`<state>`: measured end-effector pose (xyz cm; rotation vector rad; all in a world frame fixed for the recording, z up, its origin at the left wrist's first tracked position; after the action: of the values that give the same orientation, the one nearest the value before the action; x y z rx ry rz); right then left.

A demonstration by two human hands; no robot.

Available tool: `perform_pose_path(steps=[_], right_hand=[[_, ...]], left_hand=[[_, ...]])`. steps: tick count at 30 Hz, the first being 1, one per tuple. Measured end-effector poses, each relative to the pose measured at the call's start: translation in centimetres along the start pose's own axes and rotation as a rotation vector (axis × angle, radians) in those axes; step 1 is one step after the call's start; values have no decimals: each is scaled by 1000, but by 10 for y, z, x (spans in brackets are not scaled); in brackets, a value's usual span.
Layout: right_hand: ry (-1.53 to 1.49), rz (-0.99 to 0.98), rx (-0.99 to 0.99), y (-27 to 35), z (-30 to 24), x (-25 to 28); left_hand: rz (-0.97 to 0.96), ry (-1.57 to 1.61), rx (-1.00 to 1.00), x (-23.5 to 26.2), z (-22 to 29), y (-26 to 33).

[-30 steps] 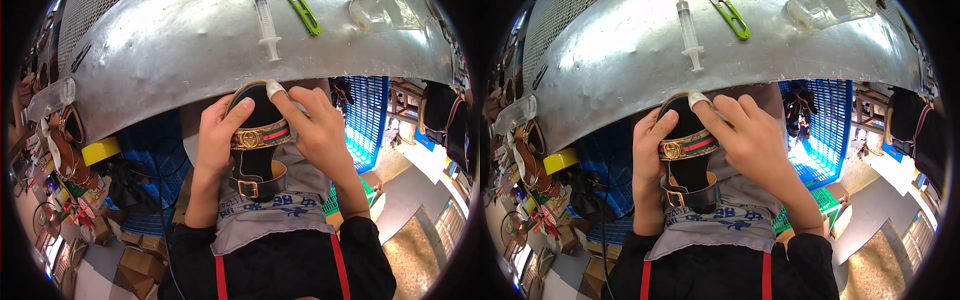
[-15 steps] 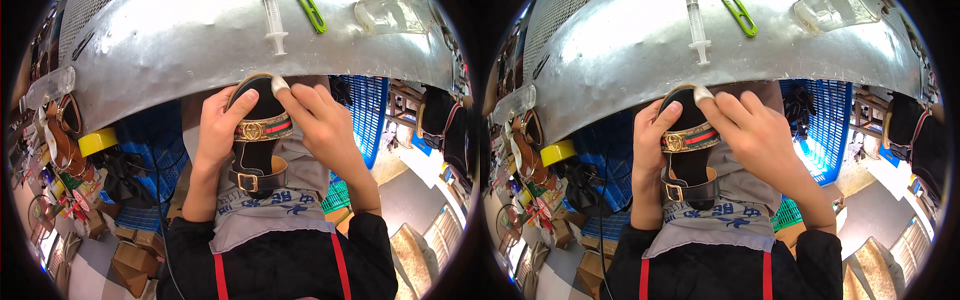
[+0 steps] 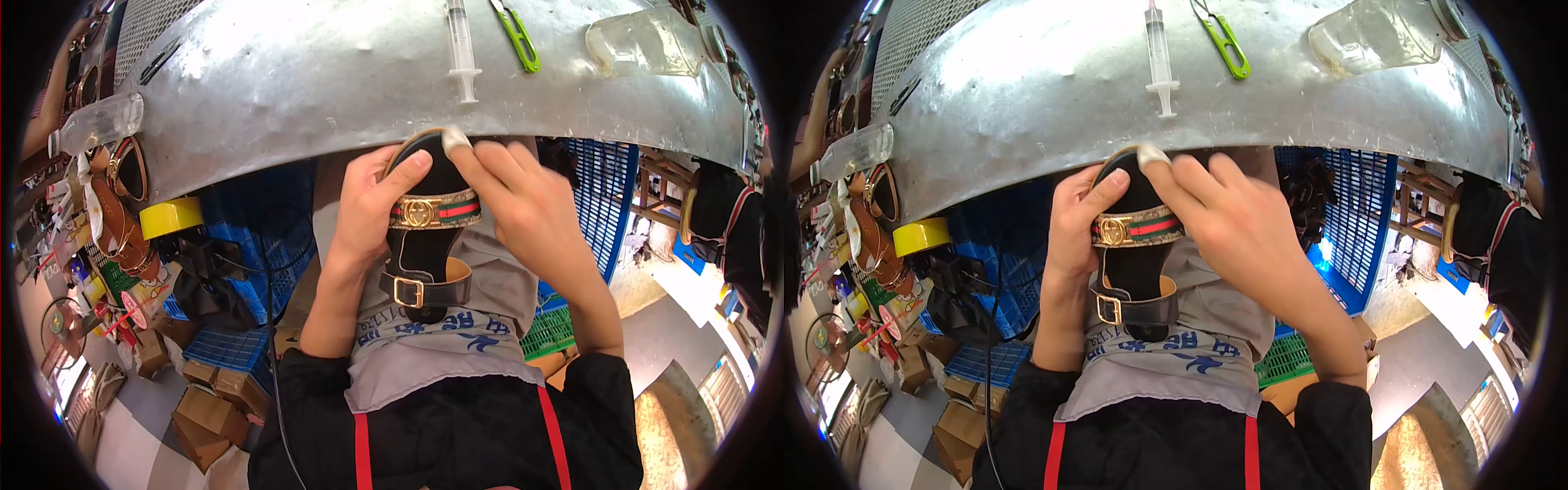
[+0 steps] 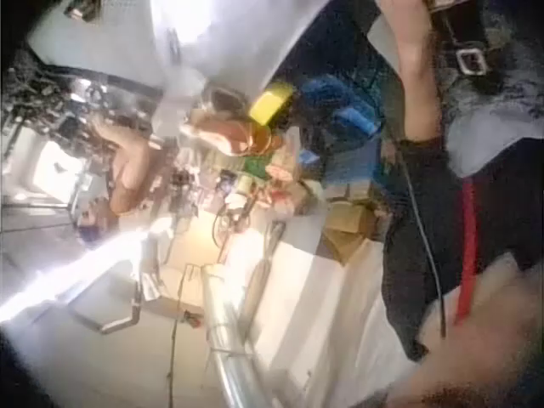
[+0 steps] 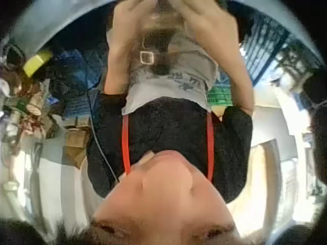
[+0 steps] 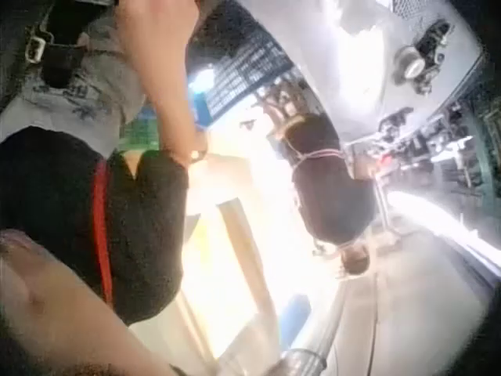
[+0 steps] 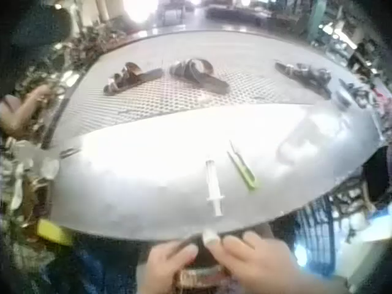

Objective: Cleaning and inspecting sandals on a factory production line.

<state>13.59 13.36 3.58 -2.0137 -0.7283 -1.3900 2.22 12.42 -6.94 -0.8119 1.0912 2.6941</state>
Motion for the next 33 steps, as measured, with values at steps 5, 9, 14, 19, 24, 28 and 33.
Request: perform_pose_path(steps=[5,9,14,19,24,28,33], right_hand=[[-5,47,-23,2,-1,-2],[-1,76,-23,-4,4,-1],[-10,119,-51,5,2,1],[-58,111,-119,23,0,-2],[13,146,-52,9,-3,5],[24,54,-182,47,-9,2],[-689,319,-414,101,18,-1]], left_hand=[[-22,-15,-3,1,4,0],[-32,8,-7,2,6,-8],[-42,39,4,-4,1,-9],[-43,-31,-4,-1,1,-7],[-70,-31,-55,-4,6,-8],[-24,-95,-26,13,-1,-8],[-67,-69,-23,0,7,-6]])
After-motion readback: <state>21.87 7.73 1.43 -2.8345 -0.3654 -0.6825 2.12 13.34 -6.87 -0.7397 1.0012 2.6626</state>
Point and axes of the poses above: each hand's wrist, its own y-axis away from the middle knuckle, its own x-axis out of the back of the hand, z = x × y, the point moved 10 cm from there along -y, towards the middle knuckle, and after that the axes turned 10 degrees about x, right-handed, at the moved point
